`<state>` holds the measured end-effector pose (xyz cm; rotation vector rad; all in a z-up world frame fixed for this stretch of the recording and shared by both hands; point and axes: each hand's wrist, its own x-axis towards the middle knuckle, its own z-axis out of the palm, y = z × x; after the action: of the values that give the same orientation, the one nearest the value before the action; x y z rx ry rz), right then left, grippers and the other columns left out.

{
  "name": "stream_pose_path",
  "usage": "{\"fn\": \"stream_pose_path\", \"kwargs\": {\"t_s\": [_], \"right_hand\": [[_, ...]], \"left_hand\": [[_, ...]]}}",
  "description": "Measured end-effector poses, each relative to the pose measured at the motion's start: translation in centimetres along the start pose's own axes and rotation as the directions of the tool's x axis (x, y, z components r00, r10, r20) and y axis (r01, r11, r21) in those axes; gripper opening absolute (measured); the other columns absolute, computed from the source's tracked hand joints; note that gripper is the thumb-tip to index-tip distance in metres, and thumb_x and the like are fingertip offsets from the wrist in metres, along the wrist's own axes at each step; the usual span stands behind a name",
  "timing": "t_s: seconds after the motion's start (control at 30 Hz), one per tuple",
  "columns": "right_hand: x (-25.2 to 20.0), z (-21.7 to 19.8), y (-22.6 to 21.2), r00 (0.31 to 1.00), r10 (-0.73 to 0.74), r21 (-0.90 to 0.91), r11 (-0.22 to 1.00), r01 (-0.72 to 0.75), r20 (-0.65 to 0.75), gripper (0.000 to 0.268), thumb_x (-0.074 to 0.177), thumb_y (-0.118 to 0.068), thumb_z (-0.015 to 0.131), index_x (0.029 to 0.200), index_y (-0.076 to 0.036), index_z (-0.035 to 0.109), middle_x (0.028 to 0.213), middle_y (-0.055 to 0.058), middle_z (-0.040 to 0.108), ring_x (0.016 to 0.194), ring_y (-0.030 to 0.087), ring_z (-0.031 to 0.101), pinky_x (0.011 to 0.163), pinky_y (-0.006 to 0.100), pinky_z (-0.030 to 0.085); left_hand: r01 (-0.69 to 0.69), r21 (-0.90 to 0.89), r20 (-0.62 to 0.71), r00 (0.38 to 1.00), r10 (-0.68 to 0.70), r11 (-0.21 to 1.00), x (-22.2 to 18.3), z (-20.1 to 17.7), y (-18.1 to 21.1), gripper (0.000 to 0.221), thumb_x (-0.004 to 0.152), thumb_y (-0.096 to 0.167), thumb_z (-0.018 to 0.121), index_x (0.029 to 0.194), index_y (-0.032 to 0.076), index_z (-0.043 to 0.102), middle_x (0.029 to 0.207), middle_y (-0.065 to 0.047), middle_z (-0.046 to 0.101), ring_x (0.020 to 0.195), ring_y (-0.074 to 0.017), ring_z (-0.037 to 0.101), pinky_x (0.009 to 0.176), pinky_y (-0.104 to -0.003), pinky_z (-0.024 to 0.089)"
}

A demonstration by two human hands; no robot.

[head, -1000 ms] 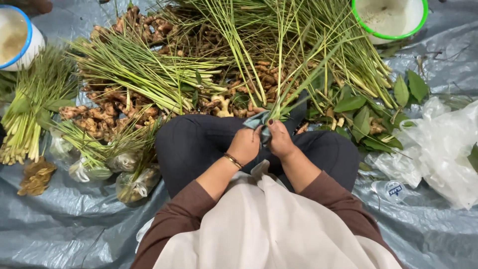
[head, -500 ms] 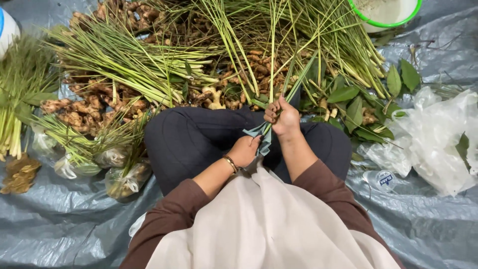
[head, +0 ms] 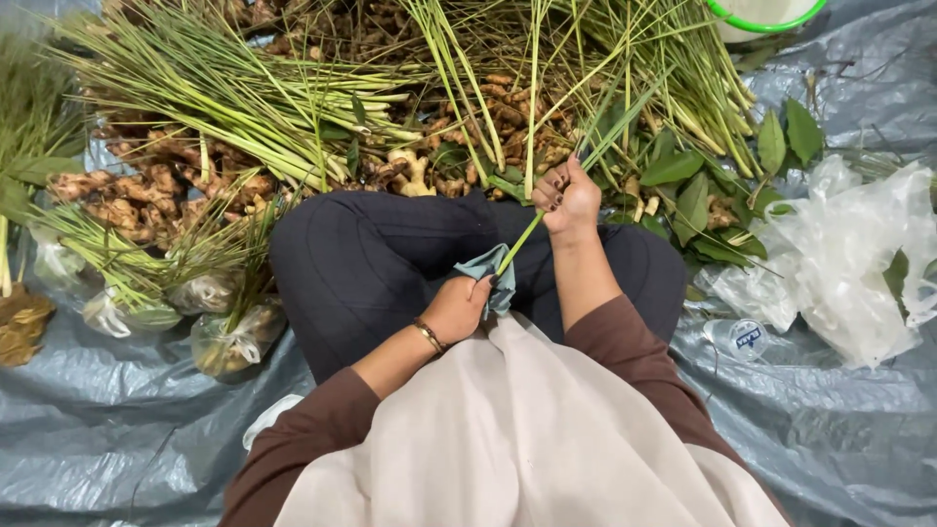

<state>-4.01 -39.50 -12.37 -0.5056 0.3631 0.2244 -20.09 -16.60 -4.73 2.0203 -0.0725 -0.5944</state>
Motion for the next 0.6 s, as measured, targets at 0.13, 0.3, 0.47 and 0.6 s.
{"fn": "stream_pose_path", "kwargs": {"t_s": [0.13, 0.3, 0.47, 0.6], "right_hand": [[0.3, -0.1, 0.1, 1.0, -0.005, 0.018, 1.0, 0.005, -0.005, 0.051, 0.108, -0.042, 0.039, 0.063, -0.017, 0.038, 0.055, -0.003, 0.029, 0.036, 0.01, 0.028, 0.033, 0.021, 0.022], [0.2, 0.0, -0.4, 0.999, -0.034, 0.023, 0.999, 0.035, -0.039, 0.052, 0.108, -0.042, 0.04, 0.062, -0.017, 0.038, 0.056, -0.003, 0.028, 0.036, 0.01, 0.026, 0.033, 0.022, 0.021], [1.1, -1.1, -1.2, 0.997, -0.06, 0.031, 0.998, 0.062, -0.048, 0.051, 0.107, -0.042, 0.041, 0.063, -0.017, 0.039, 0.056, -0.003, 0.028, 0.037, 0.01, 0.026, 0.033, 0.023, 0.02], [1.8, -4.0, -7.0, 0.973, -0.193, 0.083, 0.975, 0.205, -0.126, 0.05, 0.106, -0.043, 0.043, 0.062, -0.02, 0.036, 0.055, -0.003, 0.028, 0.038, 0.012, 0.029, 0.036, 0.024, 0.019]], "left_hand": [[0.011, -0.011, -0.027, 1.0, -0.011, 1.0, -1.0, 0.0, -0.4, 0.061, 0.105, 0.039, 0.045, 0.071, -0.007, 0.064, 0.08, -0.027, 0.068, 0.088, -0.0476, 0.067, 0.069, -0.056, 0.052], [0.03, -0.064, -0.066, 0.997, -0.034, 0.998, -2.0, 0.5, -2.2, 0.058, 0.105, 0.037, 0.049, 0.071, -0.008, 0.064, 0.079, -0.029, 0.067, 0.088, -0.0476, 0.067, 0.068, -0.056, 0.05], [0.023, -0.142, -0.122, 0.992, -0.04, 0.99, -3.1, 0.5, -2.6, 0.061, 0.105, 0.037, 0.05, 0.066, -0.008, 0.063, 0.07, -0.027, 0.065, 0.067, -0.0397, 0.064, 0.061, -0.049, 0.05], [-0.048, -0.11, -0.132, 0.991, 0.033, 0.993, -4.8, -0.7, -1.9, 0.057, 0.104, 0.031, 0.051, 0.063, -0.007, 0.063, 0.066, -0.027, 0.063, 0.063, -0.044, 0.062, 0.056, -0.047, 0.049]]}}
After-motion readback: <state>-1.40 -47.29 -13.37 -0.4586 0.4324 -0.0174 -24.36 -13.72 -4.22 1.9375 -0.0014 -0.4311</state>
